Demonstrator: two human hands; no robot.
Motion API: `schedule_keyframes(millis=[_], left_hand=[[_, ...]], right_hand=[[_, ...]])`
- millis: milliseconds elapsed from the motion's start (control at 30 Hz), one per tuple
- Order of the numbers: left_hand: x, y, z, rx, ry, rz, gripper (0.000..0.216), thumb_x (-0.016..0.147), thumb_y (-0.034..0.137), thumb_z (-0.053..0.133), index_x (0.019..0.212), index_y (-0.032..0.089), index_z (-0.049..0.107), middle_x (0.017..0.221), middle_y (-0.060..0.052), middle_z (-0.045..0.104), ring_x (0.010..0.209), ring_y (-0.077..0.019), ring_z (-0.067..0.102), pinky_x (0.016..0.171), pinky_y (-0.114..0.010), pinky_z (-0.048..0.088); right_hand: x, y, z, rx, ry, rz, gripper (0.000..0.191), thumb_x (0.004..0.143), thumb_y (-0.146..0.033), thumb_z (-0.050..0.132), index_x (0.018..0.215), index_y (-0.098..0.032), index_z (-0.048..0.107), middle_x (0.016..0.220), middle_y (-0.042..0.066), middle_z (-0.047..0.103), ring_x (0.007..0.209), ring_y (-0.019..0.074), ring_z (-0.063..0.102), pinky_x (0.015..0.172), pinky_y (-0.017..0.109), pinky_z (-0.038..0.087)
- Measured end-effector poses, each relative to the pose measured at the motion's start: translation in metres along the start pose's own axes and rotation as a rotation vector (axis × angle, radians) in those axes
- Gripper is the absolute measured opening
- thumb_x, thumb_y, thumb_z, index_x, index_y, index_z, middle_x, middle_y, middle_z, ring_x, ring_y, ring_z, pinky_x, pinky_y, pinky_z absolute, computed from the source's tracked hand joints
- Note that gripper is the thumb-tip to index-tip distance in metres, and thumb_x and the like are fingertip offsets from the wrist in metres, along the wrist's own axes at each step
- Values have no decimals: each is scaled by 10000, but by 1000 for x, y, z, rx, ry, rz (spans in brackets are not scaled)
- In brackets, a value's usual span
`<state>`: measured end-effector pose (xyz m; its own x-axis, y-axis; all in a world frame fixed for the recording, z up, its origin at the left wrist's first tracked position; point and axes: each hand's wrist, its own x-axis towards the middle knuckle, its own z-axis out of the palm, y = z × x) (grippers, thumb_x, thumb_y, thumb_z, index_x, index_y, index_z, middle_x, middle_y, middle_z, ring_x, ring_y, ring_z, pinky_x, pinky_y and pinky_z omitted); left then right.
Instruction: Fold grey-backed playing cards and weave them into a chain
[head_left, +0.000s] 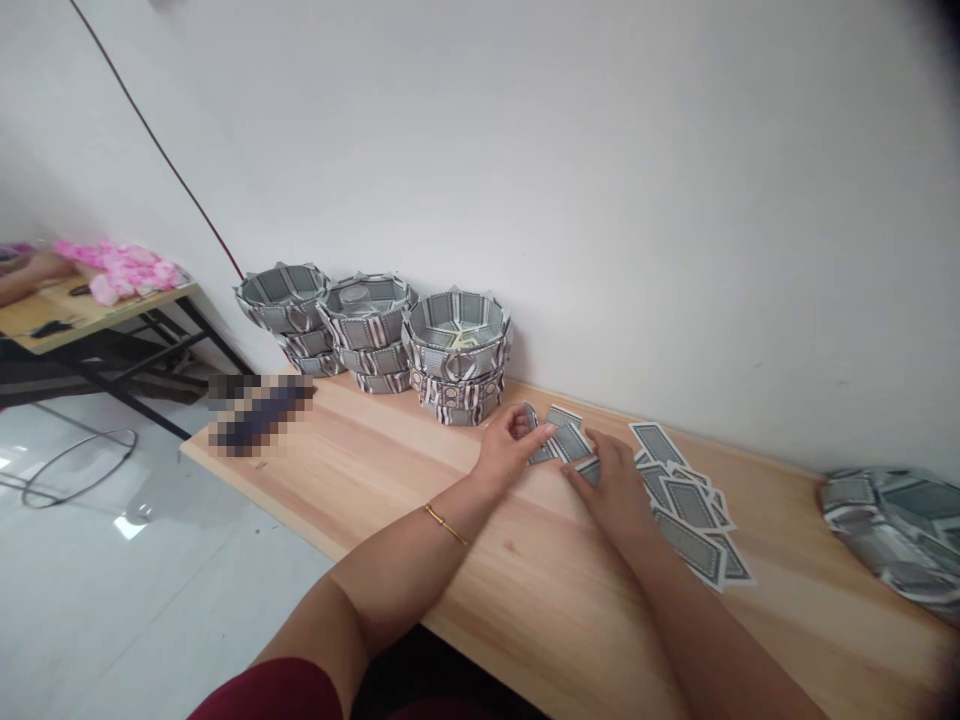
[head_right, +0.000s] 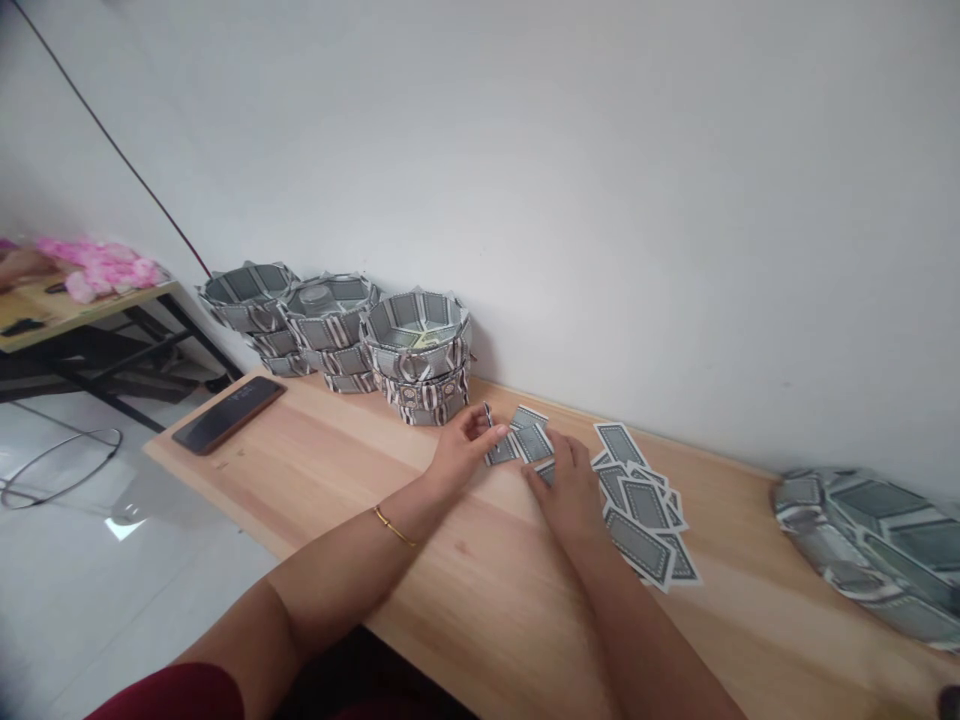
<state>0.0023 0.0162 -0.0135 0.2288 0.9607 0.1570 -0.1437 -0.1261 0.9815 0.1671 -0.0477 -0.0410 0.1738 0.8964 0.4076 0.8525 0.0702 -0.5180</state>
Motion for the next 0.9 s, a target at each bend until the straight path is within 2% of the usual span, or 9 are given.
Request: schedule_keyframes(millis=[100,167,300,433,567,633,700,800,900], left_hand=[[0,0,0,16,12,3,458,669,428,697,995,133,566,907,-62,610,833,-145,574,772,-289,477],[0,0,0,21,23,6,457,668,430,697,990,133,567,909,-64,608,832,-145,573,766,-287,477],[-2,3,1,30,18,0,442,665,426,700,974,135,576,896,-64,614,825,-147,575,762,-288,477],[-3,4,2,16,7,-9,441,666,417,702,985,140,576,901,-63,620,832,-150,578,779,-297,476],[-1,4,1,-20,40,-17,467,655,420,709,1003,142,569,915,-65,612,837,-145,573,794,-298,469],[1,6,0,-40,80,-17,484,649,430,709,1012,144,566,905,-60,604,832,-141,566,788,-291,465],[1,9,-2,-50,119,-1,490,648,440,704,1014,145,564,893,-53,593,826,-136,556,784,-282,460],[1,13,-3,-52,147,29,474,658,452,689,997,146,565,866,-37,575,807,-124,536,768,-263,450],[1,15,-3,-52,153,37,464,664,457,682,987,147,562,838,-22,559,773,-111,522,740,-247,444]], right_hand=[[1,-5,-4,58,45,9,528,771,-368,584,1251,-201,441,1186,132,480,964,249,548,874,450,441],[2,-9,-8,101,125,-1,508,772,-362,588,1227,-182,454,1157,131,486,944,235,547,874,438,445],[3,-19,-16,118,283,-68,455,782,-400,591,1173,-190,487,1176,134,472,1125,276,452,909,467,414],[4,-22,-19,121,276,-153,369,787,-407,594,1079,-188,539,1198,131,460,1163,272,430,975,477,354],[6,-14,-17,120,287,-113,263,841,-365,511,1028,-187,561,1093,115,530,1092,252,480,949,457,370],[7,-9,-13,101,250,-104,264,838,-373,504,1019,-191,565,1038,106,568,1051,255,502,923,453,382],[7,-5,-9,62,147,-140,295,815,-390,530,1032,-193,565,1027,101,602,1019,260,523,910,451,383],[4,-2,-4,-63,-57,-184,327,793,-400,560,1066,-221,576,1084,79,625,1031,276,522,897,465,371],[0,-1,-2,-164,-128,-164,274,812,-389,537,1040,-256,609,1140,57,615,1059,286,505,884,483,362]])
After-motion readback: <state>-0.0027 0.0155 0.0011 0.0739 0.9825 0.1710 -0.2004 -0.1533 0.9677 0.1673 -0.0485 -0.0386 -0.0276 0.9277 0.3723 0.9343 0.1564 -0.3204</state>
